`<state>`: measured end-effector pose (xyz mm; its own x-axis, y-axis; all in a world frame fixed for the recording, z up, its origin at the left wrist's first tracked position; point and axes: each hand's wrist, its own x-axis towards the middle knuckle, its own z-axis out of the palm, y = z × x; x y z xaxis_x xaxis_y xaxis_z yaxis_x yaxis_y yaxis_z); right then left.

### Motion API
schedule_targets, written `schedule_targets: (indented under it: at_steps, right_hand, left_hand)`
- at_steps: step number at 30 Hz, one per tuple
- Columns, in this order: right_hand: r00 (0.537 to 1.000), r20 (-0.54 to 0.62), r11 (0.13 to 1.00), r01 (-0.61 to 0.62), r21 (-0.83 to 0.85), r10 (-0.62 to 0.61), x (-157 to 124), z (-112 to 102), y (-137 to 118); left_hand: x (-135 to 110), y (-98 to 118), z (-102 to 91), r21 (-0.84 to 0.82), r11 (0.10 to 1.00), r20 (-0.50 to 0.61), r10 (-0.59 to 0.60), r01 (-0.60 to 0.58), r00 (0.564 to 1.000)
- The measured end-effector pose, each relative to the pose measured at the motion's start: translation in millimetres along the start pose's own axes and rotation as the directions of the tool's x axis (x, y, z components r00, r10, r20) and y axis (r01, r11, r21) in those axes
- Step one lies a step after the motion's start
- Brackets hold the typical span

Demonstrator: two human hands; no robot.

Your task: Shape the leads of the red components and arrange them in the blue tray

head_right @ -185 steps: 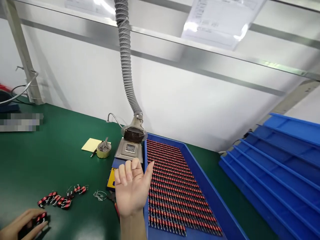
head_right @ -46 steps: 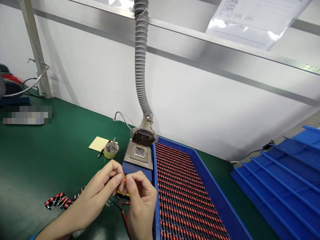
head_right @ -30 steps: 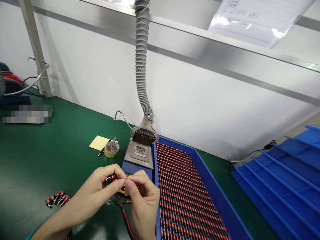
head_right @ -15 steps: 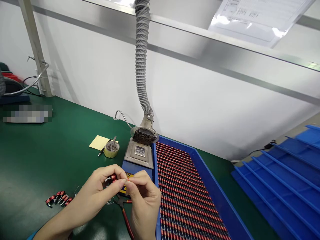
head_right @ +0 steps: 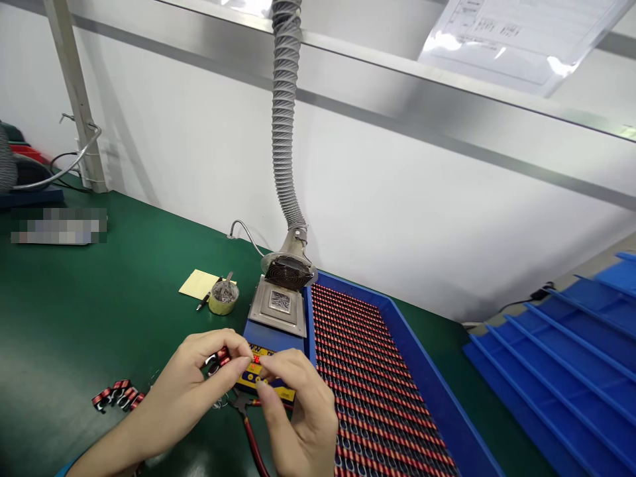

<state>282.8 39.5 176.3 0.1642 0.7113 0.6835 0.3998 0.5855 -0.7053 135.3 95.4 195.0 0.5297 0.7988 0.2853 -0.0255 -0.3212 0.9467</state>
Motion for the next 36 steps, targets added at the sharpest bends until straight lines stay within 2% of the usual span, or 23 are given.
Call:
schedule_targets:
  at_steps: [2, 6, 10, 14, 19, 21, 22, 24, 26, 28, 29, 32, 34, 36]
  right_hand:
    - [0.995, -0.038, 0.984, 0.085, -0.154, -0.092, 0.3, -0.4, -0.1]
    - [0.964, 0.017, 0.893, 0.251, -0.373, -0.264, 0.9, -1.2, 5.2]
    - [0.914, 0.016, 0.842, 0.379, -0.383, -0.405, 0.9, -3.0, 9.8]
    - [0.913, 0.04, 0.851, 0.394, -0.347, -0.406, -0.1, -4.9, 10.3]
    - [0.953, 0.071, 0.899, 0.302, -0.316, -0.296, -1.6, -4.2, 4.5]
    - [0.988, 0.063, 0.945, 0.153, -0.288, -0.141, -2.4, -1.6, 1.0]
    - [0.998, 0.053, 0.967, 0.037, -0.253, -0.024, -2.6, 0.1, -0.6]
    - [0.978, 0.041, 0.977, -0.203, -0.071, 0.206, -2.3, 3.5, -2.4]
    - [0.947, 0.063, 0.923, -0.321, 0.214, 0.314, -1.3, 5.3, -2.1]
    - [0.966, 0.021, 0.89, -0.247, 0.383, 0.259, -0.5, 4.4, -0.2]
    - [0.982, -0.023, 0.914, -0.167, 0.369, 0.188, -0.4, 3.1, 1.0]
    - [0.995, -0.071, 0.995, 0.071, 0.069, -0.066, -1.8, -1.4, 3.6]
    - [0.978, -0.039, 0.973, 0.202, -0.112, -0.207, -3.4, -2.3, 3.6]
    - [0.963, -0.02, 0.945, 0.258, -0.199, -0.267, -4.8, -0.6, 2.1]
  left_hand:
    - [-0.2, -0.9, 0.8, 0.026, 1.0, 0.018, 0.01, -0.01, 1.0]
    - [0.2, -3.7, 2.7, 0.065, 0.995, 0.06, 0.068, -0.072, 0.996]
    - [-0.4, -6.2, 3.4, 0.084, 0.989, 0.055, 0.115, -0.119, 0.992]
    - [-2.3, -7.2, 3.4, 0.069, 0.99, 0.061, 0.115, -0.119, 0.991]
    - [-1.2, -7.9, 3.3, 0.127, 0.971, 0.059, 0.194, -0.2, 0.979]
    - [-0.1, -8.9, 3.7, 0.243, 0.918, 0.072, 0.305, -0.313, 0.95]
    - [0.3, -9.5, 4.0, 0.315, 0.869, 0.085, 0.375, -0.382, 0.923]
    - [0.6, -10.8, 4.6, 0.432, 0.754, 0.124, 0.493, -0.494, 0.861]
    - [0.2, -11.1, 5.0, 0.469, 0.696, 0.135, 0.552, -0.544, 0.823]
    - [-0.9, -10.1, 4.7, 0.417, 0.738, 0.099, 0.543, -0.53, 0.834]
    - [-1.6, -9.2, 4.4, 0.373, 0.776, 0.072, 0.522, -0.508, 0.85]
    - [-3.5, -6.8, 3.4, 0.236, 0.877, 0.021, 0.426, -0.418, 0.905]
    - [-3.9, -6.5, 3.4, 0.192, 0.901, 0.019, 0.393, -0.389, 0.919]
    - [-3.4, -7.4, 4.2, 0.211, 0.887, 0.03, 0.414, -0.411, 0.91]
